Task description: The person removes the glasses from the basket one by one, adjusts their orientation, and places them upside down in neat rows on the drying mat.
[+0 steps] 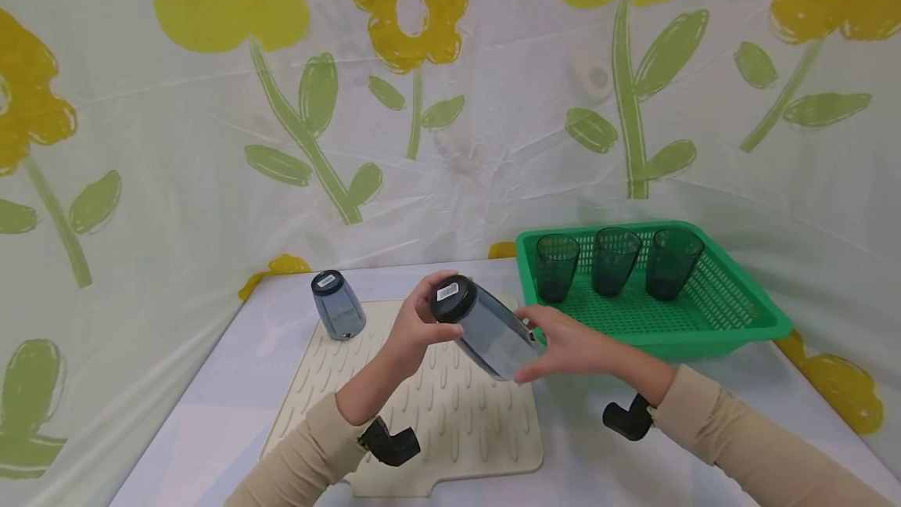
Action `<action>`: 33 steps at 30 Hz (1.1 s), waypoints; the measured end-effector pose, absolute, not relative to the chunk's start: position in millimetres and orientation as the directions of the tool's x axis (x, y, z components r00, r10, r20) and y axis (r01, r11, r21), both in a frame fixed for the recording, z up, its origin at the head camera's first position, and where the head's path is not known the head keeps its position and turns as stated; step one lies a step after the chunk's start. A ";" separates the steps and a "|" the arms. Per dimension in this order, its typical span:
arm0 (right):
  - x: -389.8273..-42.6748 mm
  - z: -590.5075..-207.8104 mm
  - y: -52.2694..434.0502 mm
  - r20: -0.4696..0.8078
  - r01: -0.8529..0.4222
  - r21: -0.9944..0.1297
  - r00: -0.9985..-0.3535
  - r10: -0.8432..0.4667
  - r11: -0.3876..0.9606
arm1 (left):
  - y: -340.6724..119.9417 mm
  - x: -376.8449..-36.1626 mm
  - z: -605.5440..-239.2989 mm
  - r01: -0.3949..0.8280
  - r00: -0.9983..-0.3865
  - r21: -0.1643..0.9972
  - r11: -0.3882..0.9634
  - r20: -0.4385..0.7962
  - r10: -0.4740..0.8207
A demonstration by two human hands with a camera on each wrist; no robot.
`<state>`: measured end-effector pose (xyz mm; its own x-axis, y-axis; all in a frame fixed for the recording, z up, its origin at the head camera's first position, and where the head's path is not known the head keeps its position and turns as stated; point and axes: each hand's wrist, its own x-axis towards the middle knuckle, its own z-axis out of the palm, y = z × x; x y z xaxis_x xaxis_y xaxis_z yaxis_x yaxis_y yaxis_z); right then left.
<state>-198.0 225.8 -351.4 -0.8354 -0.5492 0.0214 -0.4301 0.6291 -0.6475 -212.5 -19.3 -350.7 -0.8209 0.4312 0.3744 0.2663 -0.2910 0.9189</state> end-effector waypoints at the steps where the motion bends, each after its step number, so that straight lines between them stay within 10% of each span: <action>1: -198.3 -351.0 225.0 0.026 -0.437 -0.646 -0.832 -0.553 0.626 | -18.9 -212.3 -348.7 0.268 -0.822 0.919 -0.290 0.375 0.429; 33: -211.6 -322.6 244.6 0.056 -0.436 -0.589 -0.862 -0.505 0.680 | -51.8 -242.2 -330.9 0.215 -0.909 0.976 0.043 0.184 0.373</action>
<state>-211.6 244.6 -322.6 -0.8615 -0.5047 0.0555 -0.4365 0.6803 -0.5887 -242.2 -51.8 -330.9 -0.9093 0.3731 0.1843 0.2154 0.0431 0.9756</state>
